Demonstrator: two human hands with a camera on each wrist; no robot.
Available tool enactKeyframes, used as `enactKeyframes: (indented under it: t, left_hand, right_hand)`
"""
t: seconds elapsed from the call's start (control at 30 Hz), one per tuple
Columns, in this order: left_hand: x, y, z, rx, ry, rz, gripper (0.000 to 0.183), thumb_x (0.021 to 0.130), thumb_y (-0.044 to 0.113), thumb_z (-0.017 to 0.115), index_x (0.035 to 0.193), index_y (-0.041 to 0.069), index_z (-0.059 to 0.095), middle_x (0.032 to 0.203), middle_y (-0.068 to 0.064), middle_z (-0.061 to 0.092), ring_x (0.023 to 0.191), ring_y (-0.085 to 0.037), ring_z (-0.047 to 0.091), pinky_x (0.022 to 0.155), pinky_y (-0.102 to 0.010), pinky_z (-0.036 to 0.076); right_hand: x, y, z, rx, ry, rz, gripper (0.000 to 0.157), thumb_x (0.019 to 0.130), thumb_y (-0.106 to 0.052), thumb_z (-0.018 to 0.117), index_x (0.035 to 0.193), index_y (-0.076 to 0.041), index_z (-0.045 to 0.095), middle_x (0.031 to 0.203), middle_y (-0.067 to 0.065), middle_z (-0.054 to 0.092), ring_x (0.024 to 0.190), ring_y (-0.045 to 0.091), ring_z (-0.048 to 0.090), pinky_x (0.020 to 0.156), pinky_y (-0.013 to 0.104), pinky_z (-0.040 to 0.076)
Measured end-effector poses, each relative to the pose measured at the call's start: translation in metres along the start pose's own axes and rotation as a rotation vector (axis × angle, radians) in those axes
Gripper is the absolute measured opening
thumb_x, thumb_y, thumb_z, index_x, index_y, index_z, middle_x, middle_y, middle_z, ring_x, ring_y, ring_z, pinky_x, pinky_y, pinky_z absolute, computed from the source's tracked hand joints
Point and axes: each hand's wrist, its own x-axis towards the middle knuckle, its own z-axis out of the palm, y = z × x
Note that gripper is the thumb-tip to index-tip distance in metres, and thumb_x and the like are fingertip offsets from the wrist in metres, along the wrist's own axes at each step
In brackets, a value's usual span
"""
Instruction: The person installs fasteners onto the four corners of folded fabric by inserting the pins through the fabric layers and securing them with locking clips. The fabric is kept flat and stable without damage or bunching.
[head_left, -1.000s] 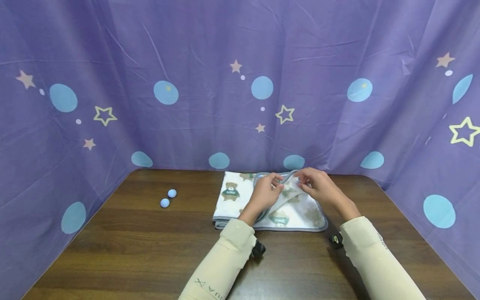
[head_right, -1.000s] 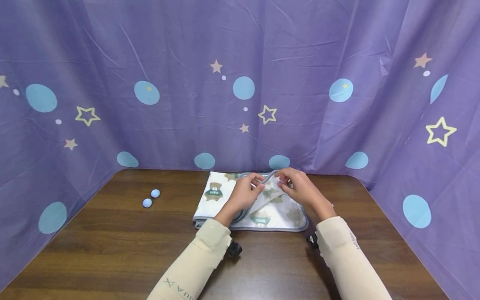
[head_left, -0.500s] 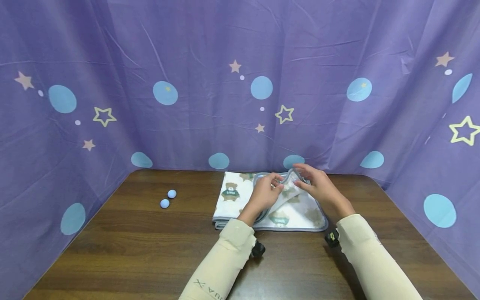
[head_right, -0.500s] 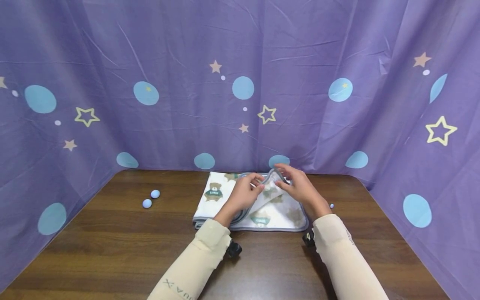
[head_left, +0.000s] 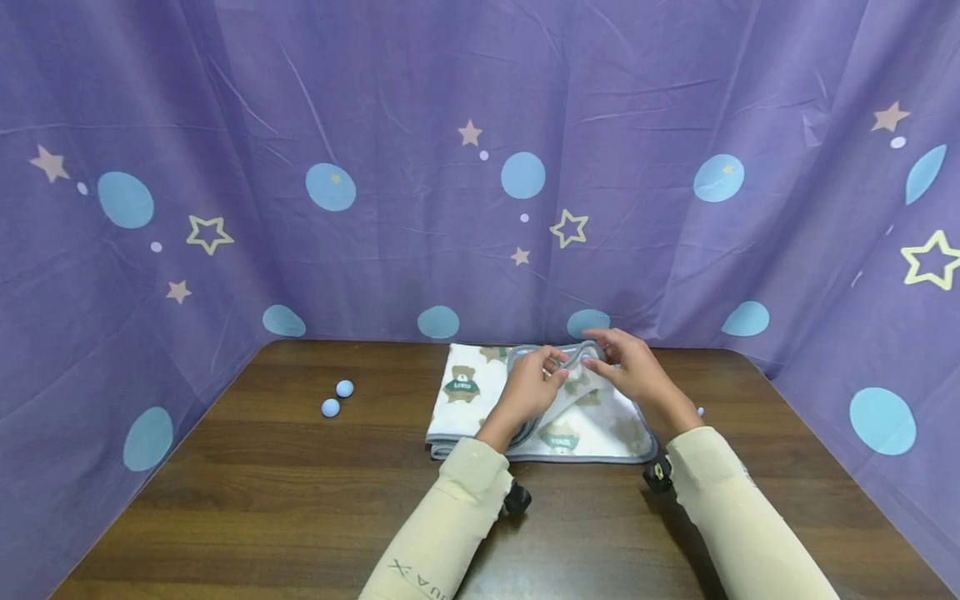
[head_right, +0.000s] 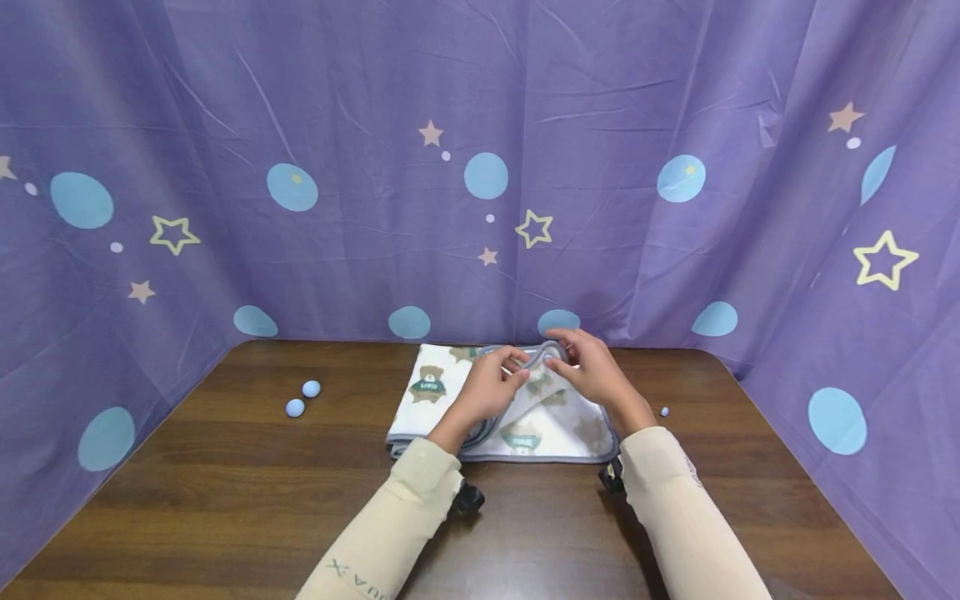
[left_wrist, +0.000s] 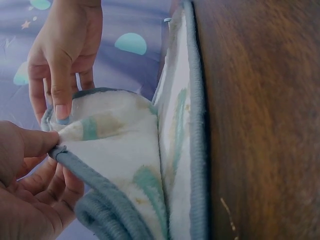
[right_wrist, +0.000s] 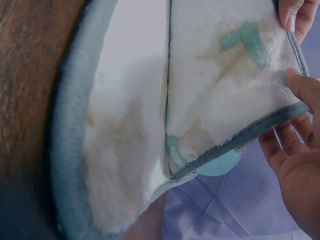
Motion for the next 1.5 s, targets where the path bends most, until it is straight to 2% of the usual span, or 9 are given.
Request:
enactKeyframes:
  t: [0.17, 0.37, 0.5, 0.7, 0.83, 1.0, 1.1, 1.23, 1.5]
  left_hand:
    - [0.0, 0.0, 0.0, -0.001, -0.004, 0.0, 0.019, 0.097, 0.014, 0.07, 0.116, 0.012, 0.072, 0.091, -0.001, 0.072, 0.073, -0.008, 0.061, 0.069, -0.024, 0.052]
    - [0.0, -0.001, 0.0, -0.002, -0.007, 0.005, 0.018, 0.097, 0.014, 0.07, 0.115, 0.011, 0.072, 0.091, -0.001, 0.072, 0.073, -0.008, 0.061, 0.071, -0.025, 0.052]
    - [0.0, 0.0, -0.001, -0.017, -0.038, 0.004, 0.018, 0.097, 0.013, 0.071, 0.115, 0.01, 0.072, 0.091, -0.003, 0.073, 0.073, -0.009, 0.062, 0.07, -0.023, 0.053]
    - [-0.002, 0.003, -0.002, -0.016, -0.112, -0.004, 0.018, 0.097, 0.012, 0.072, 0.114, 0.008, 0.071, 0.094, -0.006, 0.073, 0.075, -0.01, 0.065, 0.069, -0.023, 0.054]
    - [-0.002, 0.002, -0.003, -0.017, -0.145, -0.002, 0.019, 0.097, 0.011, 0.071, 0.116, 0.006, 0.071, 0.097, -0.009, 0.074, 0.077, -0.012, 0.067, 0.07, -0.024, 0.055]
    - [-0.002, -0.002, -0.007, -0.042, -0.167, -0.008, 0.017, 0.1, 0.014, 0.068, 0.114, 0.006, 0.072, 0.098, -0.009, 0.073, 0.073, -0.01, 0.064, 0.062, -0.023, 0.054]
    - [-0.002, -0.004, -0.01, -0.087, -0.155, -0.023, 0.016, 0.102, 0.015, 0.066, 0.112, 0.006, 0.072, 0.097, -0.009, 0.072, 0.07, -0.01, 0.063, 0.059, -0.024, 0.055]
    - [-0.001, -0.012, -0.021, -0.142, -0.103, -0.056, 0.016, 0.102, 0.014, 0.065, 0.111, 0.003, 0.072, 0.095, -0.01, 0.071, 0.07, -0.012, 0.064, 0.059, -0.026, 0.057]
    - [-0.003, -0.041, -0.061, -0.14, 0.032, -0.107, 0.014, 0.099, 0.008, 0.066, 0.108, -0.001, 0.072, 0.091, -0.011, 0.069, 0.072, -0.027, 0.069, 0.058, -0.028, 0.058]
  right_hand:
    - [-0.001, 0.0, -0.001, -0.005, 0.004, 0.019, 0.041, 0.089, -0.008, 0.081, 0.127, -0.005, 0.069, 0.094, 0.007, 0.064, 0.082, 0.019, 0.059, 0.075, 0.037, 0.052]
    - [-0.001, 0.002, -0.002, 0.016, 0.01, 0.016, 0.028, 0.089, -0.005, 0.079, 0.116, -0.003, 0.07, 0.095, 0.007, 0.071, 0.08, 0.017, 0.063, 0.073, 0.035, 0.056]
    - [0.0, 0.002, -0.004, 0.01, 0.013, 0.001, 0.023, 0.089, -0.003, 0.079, 0.109, -0.003, 0.069, 0.091, 0.006, 0.072, 0.079, 0.017, 0.065, 0.071, 0.034, 0.057]
    - [-0.003, 0.001, -0.008, 0.005, 0.038, -0.049, 0.021, 0.085, 0.002, 0.081, 0.101, -0.003, 0.068, 0.086, 0.005, 0.071, 0.076, 0.018, 0.066, 0.068, 0.038, 0.057]
    - [-0.003, 0.001, -0.009, -0.001, 0.038, -0.103, 0.022, 0.085, 0.005, 0.08, 0.1, -0.004, 0.067, 0.089, 0.005, 0.071, 0.078, 0.02, 0.067, 0.069, 0.039, 0.057]
    - [-0.002, 0.001, -0.009, -0.017, 0.027, -0.148, 0.023, 0.085, 0.006, 0.078, 0.099, -0.006, 0.065, 0.093, 0.005, 0.069, 0.082, 0.019, 0.066, 0.07, 0.038, 0.056]
    - [-0.002, 0.001, -0.01, -0.012, 0.028, -0.155, 0.024, 0.084, 0.008, 0.078, 0.098, -0.006, 0.065, 0.092, 0.004, 0.068, 0.081, 0.019, 0.065, 0.07, 0.039, 0.056]
    - [-0.001, 0.001, -0.009, -0.013, 0.02, -0.145, 0.023, 0.086, 0.007, 0.078, 0.1, -0.006, 0.065, 0.092, 0.004, 0.068, 0.082, 0.019, 0.065, 0.071, 0.04, 0.056]
    - [0.0, 0.002, -0.008, -0.013, 0.023, -0.164, 0.023, 0.085, 0.009, 0.077, 0.101, -0.003, 0.065, 0.09, 0.005, 0.068, 0.082, 0.023, 0.066, 0.072, 0.044, 0.057]
